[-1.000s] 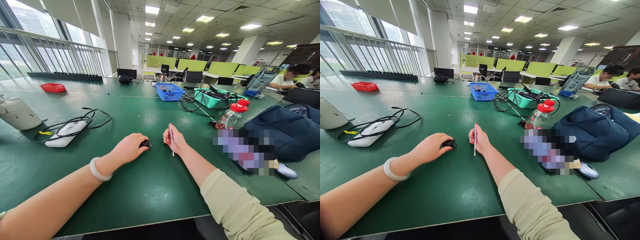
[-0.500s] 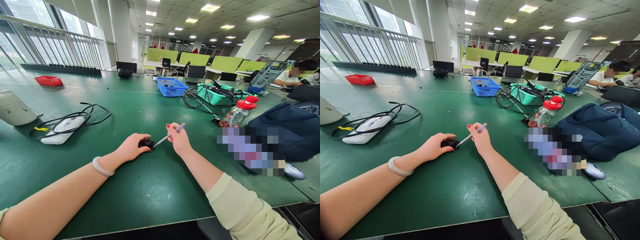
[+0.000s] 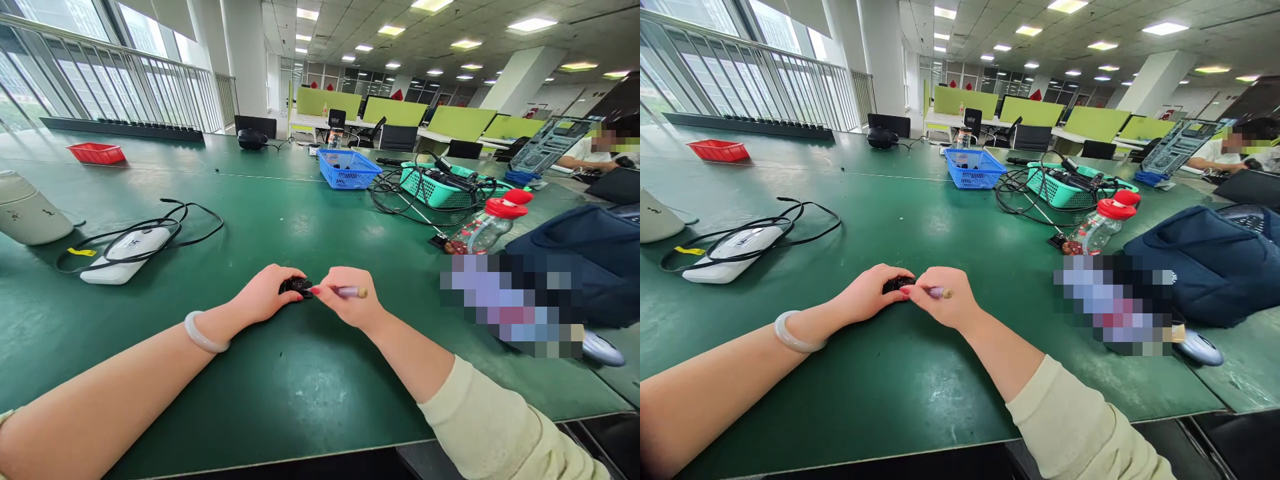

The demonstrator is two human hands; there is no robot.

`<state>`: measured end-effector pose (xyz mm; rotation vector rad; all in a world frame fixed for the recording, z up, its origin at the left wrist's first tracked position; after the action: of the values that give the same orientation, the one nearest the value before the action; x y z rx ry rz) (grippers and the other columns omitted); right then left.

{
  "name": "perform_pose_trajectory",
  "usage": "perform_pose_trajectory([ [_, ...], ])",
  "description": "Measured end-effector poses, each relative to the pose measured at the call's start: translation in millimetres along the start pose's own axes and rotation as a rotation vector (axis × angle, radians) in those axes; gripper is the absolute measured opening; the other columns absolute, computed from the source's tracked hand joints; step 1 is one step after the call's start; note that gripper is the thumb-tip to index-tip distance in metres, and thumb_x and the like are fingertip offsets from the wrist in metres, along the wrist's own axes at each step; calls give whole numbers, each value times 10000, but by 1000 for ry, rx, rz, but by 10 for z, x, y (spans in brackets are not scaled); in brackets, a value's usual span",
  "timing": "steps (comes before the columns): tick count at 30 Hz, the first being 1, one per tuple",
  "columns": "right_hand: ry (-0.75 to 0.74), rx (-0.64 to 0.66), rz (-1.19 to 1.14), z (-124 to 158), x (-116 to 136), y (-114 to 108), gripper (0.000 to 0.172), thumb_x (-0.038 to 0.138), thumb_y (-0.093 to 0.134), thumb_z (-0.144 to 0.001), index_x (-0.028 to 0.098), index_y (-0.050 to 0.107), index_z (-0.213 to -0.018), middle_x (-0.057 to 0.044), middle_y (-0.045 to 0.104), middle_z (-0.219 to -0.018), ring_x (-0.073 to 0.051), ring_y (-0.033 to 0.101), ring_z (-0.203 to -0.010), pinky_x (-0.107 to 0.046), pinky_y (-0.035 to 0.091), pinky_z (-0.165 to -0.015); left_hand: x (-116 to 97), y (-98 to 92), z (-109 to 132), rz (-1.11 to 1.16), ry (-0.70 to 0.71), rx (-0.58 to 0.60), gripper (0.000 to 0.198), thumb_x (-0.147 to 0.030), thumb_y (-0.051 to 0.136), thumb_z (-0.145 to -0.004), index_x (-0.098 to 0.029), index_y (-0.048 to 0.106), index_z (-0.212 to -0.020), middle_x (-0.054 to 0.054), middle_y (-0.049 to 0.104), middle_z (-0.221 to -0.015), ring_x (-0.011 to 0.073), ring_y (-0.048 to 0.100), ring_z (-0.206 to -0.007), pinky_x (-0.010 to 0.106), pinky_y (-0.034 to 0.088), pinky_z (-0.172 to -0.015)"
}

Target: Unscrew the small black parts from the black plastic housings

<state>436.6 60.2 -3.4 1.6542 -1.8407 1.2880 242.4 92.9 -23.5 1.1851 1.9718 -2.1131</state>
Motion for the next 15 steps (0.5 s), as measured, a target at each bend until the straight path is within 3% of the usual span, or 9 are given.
perform_pose_trajectory([
  [5, -198, 337, 191, 77, 58, 302, 413, 348, 639, -832, 233, 462, -478, 9, 457, -508, -133, 363, -521, -306, 298, -563, -10, 5, -1, 5, -22, -9, 360, -259, 616, -841, -241, 678, -1195, 44, 722, -1206, 257, 618, -1131, 434, 498, -1038],
  [8, -224, 372, 178, 78, 87, 351, 433, 372, 621, -837, 240, 431, -471, 9, 435, -494, -137, 332, -514, -316, 302, -558, -6, 11, -10, 10, -7, -8, 343, -265, 600, -851, -242, 681, -1183, 42, 727, -1191, 254, 625, -1114, 441, 498, -1038],
  [11, -114, 151, 71, 43, 29, 218, 487, 489, 590, -861, 244, 458, -462, 12, 412, -480, -129, 332, -496, -321, 317, -551, 6, 19, -15, 4, 13, -6, 325, -296, 618, -865, -245, 679, -1180, 46, 726, -1186, 256, 631, -1109, 435, 497, -1037],
  [13, 59, -154, -98, 1, -106, 83, 564, 588, 522, -897, 243, 473, -453, 0, 421, -475, -133, 373, -496, -322, 333, -542, 12, 20, -15, 1, 14, 3, 332, -327, 641, -865, -258, 677, -1188, 45, 724, -1188, 261, 630, -1113, 430, 504, -1026],
  [15, 237, -370, -273, -54, -299, -18, 616, 677, 566, -842, 237, 456, -425, 11, 367, -436, -117, 323, -463, -304, 272, -483, 13, 14, -14, -2, 1, 8, 345, -357, 645, -862, -275, 677, -1197, 42, 725, -1177, 264, 632, -1103, 430, 519, -1002],
])
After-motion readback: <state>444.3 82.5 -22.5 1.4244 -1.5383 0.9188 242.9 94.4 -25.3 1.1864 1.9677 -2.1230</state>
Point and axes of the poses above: each hand's wrist, its own z-axis away from the middle knuckle, its own y-axis out of the palm, x = y × z, the point moved 1 cm from there along -z, towards the middle knuckle
